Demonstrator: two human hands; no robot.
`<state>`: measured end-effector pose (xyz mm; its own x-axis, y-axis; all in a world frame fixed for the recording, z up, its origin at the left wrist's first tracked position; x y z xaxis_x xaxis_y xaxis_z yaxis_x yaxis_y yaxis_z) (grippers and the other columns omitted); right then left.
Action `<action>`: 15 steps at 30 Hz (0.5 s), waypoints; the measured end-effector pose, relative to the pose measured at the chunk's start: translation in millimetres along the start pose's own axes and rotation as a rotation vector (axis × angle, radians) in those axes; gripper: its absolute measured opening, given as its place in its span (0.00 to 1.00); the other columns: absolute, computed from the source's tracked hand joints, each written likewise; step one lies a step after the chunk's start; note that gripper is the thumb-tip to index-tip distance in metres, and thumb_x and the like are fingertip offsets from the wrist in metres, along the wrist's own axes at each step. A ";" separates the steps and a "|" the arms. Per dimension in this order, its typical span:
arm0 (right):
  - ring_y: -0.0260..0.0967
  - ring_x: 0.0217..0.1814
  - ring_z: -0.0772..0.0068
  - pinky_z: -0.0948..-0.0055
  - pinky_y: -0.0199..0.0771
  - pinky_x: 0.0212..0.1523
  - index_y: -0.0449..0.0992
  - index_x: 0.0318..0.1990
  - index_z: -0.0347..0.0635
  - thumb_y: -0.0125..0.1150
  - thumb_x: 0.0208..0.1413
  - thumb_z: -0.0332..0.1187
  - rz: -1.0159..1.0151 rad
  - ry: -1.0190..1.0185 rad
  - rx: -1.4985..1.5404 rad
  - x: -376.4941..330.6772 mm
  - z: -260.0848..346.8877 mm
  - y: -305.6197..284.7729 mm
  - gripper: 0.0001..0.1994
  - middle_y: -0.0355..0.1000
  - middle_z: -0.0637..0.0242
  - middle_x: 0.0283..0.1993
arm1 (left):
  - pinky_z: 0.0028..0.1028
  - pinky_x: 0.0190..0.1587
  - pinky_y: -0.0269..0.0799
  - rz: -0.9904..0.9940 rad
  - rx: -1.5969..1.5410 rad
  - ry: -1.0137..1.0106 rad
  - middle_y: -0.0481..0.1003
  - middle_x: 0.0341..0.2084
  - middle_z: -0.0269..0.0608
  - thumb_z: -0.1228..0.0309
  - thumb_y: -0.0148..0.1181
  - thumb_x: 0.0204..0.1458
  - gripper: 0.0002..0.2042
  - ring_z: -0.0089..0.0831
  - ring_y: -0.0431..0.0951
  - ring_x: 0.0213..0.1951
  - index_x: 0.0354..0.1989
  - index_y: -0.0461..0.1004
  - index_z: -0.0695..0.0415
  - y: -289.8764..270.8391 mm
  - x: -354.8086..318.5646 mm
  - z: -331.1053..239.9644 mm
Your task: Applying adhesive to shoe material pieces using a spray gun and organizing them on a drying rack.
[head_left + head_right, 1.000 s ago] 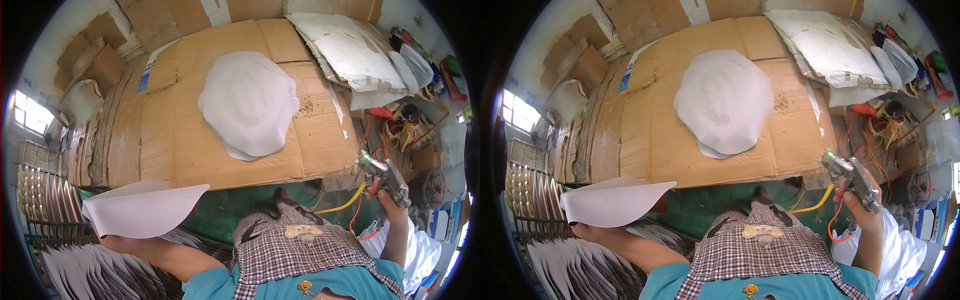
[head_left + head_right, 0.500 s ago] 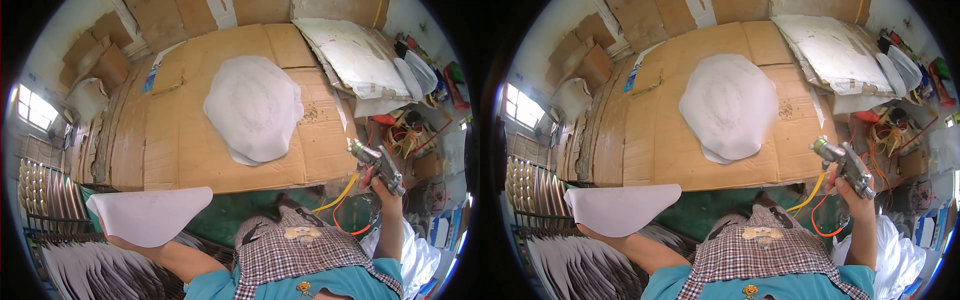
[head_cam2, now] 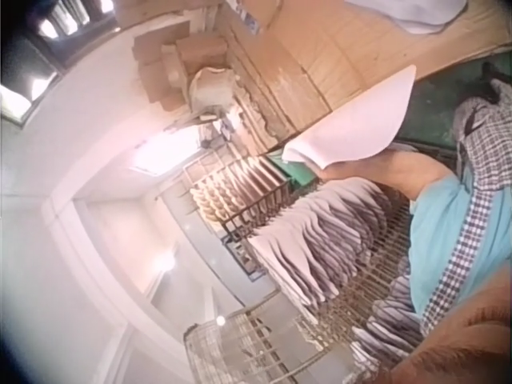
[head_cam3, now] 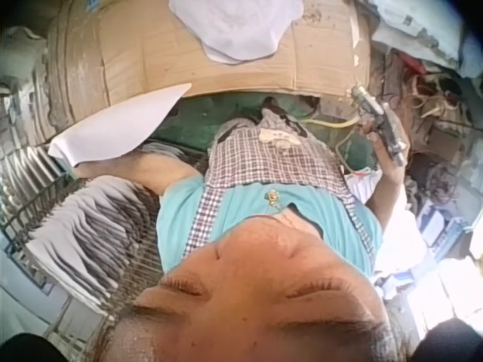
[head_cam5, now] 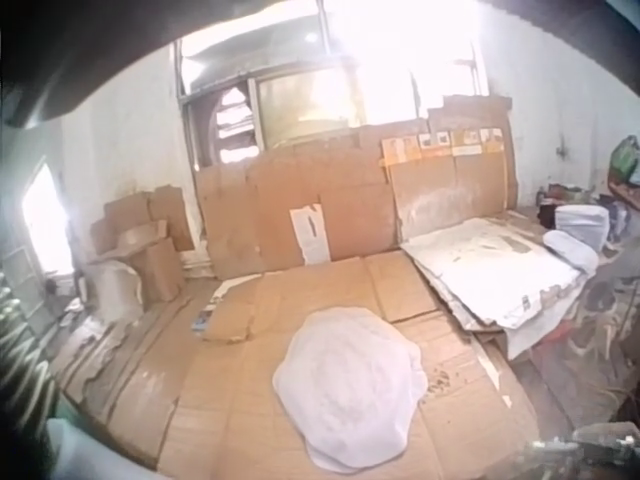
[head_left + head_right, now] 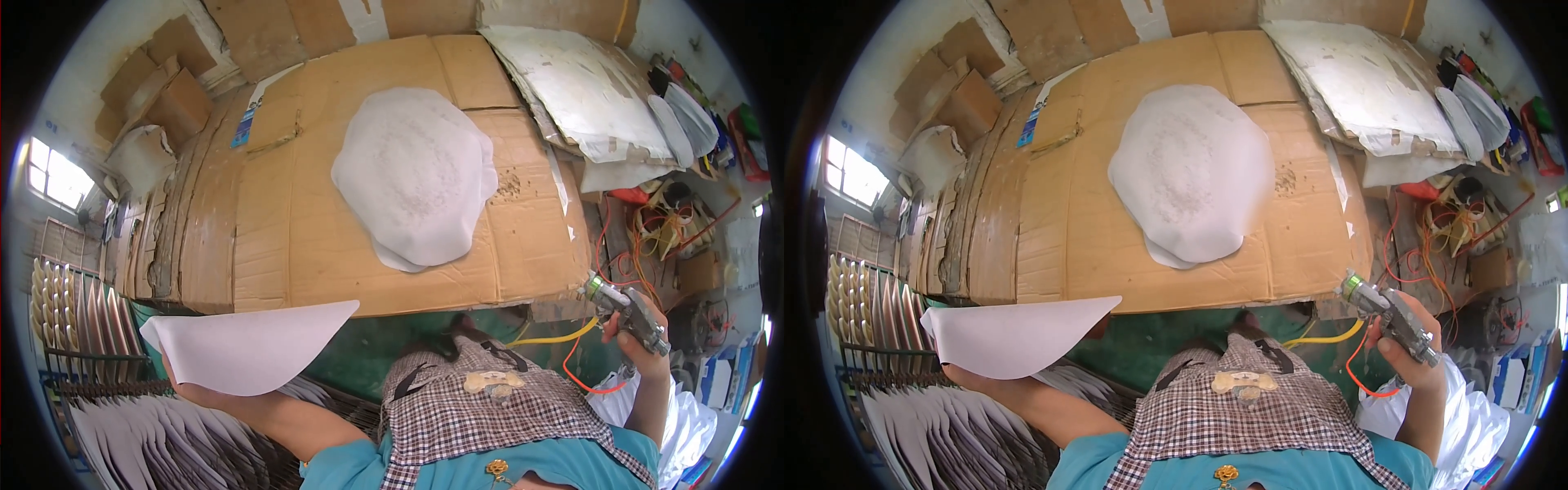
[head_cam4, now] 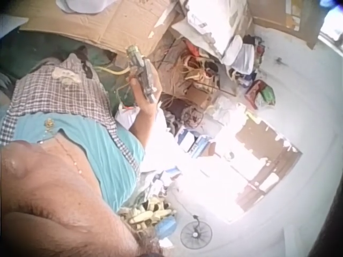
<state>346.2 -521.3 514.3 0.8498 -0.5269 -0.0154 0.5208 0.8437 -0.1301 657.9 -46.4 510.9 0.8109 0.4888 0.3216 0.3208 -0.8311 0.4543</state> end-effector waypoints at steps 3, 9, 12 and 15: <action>0.68 0.28 0.75 0.75 0.70 0.32 0.61 0.52 0.32 0.65 0.41 0.34 -0.123 0.018 0.005 5.9 -6.3 -16.4 0.30 0.68 0.65 0.29 | 0.31 0.33 0.73 -0.021 0.045 0.002 0.73 0.35 0.46 0.65 0.43 0.55 0.18 0.35 0.75 0.32 0.45 0.67 0.67 3.8 -4.4 -1.9; 0.66 0.28 0.78 0.78 0.68 0.31 0.62 0.51 0.33 0.61 0.43 0.32 0.053 -0.029 -0.026 63.8 -32.4 -24.1 0.26 0.67 0.68 0.27 | 0.33 0.35 0.73 0.024 -0.171 -0.212 0.73 0.30 0.45 0.67 0.42 0.53 0.13 0.35 0.75 0.32 0.37 0.70 0.64 62.2 -39.3 -21.8; 0.63 0.29 0.81 0.79 0.66 0.33 0.62 0.52 0.35 0.56 0.46 0.26 -0.101 -0.120 -0.191 137.5 -65.1 -15.2 0.23 0.65 0.71 0.30 | 0.33 0.35 0.74 0.054 -0.339 -0.314 0.74 0.30 0.45 0.69 0.41 0.52 0.12 0.35 0.76 0.30 0.35 0.70 0.63 69.6 -36.7 -15.4; 0.62 0.29 0.81 0.79 0.66 0.33 0.61 0.53 0.35 0.57 0.46 0.27 -0.005 -0.224 -0.131 216.8 -141.5 -2.7 0.24 0.64 0.72 0.31 | 0.33 0.41 0.71 0.076 -0.488 -0.306 0.73 0.30 0.45 0.77 0.49 0.45 0.09 0.36 0.74 0.34 0.36 0.69 0.64 79.6 -28.7 -19.6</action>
<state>517.5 -652.3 371.0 0.8518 -0.4828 0.2033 0.5222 0.8130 -0.2576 650.6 -121.3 554.1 0.9508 0.2730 0.1467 0.0521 -0.6074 0.7927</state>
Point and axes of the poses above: each hand's wrist, its own x-axis towards the middle knuckle, its own y-axis out of the palm, z = x × y, the point moved 4 cm from there along x, towards the middle knuckle
